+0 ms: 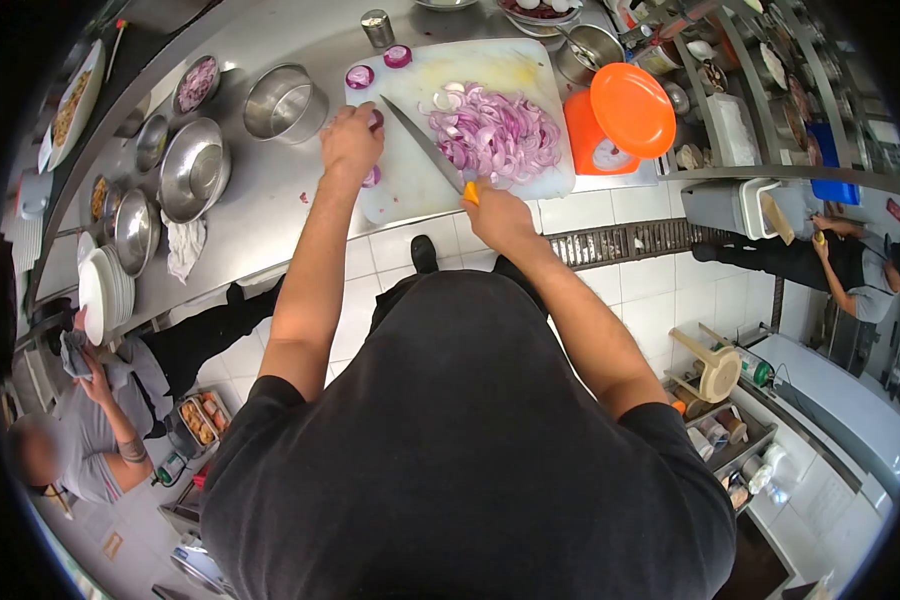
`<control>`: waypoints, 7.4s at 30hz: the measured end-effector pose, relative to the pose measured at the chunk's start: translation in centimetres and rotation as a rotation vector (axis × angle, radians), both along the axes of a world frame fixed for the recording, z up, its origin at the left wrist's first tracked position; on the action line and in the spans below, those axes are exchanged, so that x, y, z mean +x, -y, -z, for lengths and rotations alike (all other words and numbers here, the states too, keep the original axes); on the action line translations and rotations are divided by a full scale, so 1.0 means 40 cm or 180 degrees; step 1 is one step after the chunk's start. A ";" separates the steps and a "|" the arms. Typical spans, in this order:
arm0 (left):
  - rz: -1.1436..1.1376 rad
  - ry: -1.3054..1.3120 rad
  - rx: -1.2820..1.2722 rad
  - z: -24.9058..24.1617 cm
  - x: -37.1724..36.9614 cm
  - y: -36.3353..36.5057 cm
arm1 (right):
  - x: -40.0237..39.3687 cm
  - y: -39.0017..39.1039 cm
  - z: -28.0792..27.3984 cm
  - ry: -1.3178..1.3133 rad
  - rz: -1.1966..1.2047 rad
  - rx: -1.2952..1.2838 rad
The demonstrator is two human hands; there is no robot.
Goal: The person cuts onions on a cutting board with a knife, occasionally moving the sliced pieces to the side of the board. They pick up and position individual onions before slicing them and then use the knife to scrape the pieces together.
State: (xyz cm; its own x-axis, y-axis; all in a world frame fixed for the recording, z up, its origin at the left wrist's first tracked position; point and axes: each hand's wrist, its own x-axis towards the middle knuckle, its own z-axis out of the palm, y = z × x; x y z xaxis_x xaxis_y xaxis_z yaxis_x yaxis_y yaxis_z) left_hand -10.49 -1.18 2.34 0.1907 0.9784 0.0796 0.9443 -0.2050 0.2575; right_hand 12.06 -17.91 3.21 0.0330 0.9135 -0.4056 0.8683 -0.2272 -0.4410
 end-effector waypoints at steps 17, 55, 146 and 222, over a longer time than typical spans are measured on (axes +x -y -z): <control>0.0738 0.1137 -0.0902 -0.022 0.106 0.174 | 0.013 -0.030 -0.108 0.0402 -0.0052 0.0292; 0.0795 0.1213 -0.1366 0.025 0.146 -0.034 | 0.096 0.032 -0.170 0.0339 0.0459 0.0500; 0.0162 0.1461 -0.0165 0.084 0.044 0.226 | -0.023 -0.019 -0.141 0.0581 -0.0886 0.0080; 0.1177 -0.0732 -0.0843 -0.056 0.208 0.098 | 0.017 0.079 -0.027 -0.0682 -0.0406 -0.0168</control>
State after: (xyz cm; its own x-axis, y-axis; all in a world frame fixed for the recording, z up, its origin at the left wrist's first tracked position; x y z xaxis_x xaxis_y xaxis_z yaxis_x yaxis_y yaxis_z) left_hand -2.17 -5.11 4.59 0.5116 0.8230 -0.2469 0.8592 -0.4921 0.1401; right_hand 12.73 -21.09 4.29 -0.1729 0.8821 -0.4382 0.7794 -0.1494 -0.6084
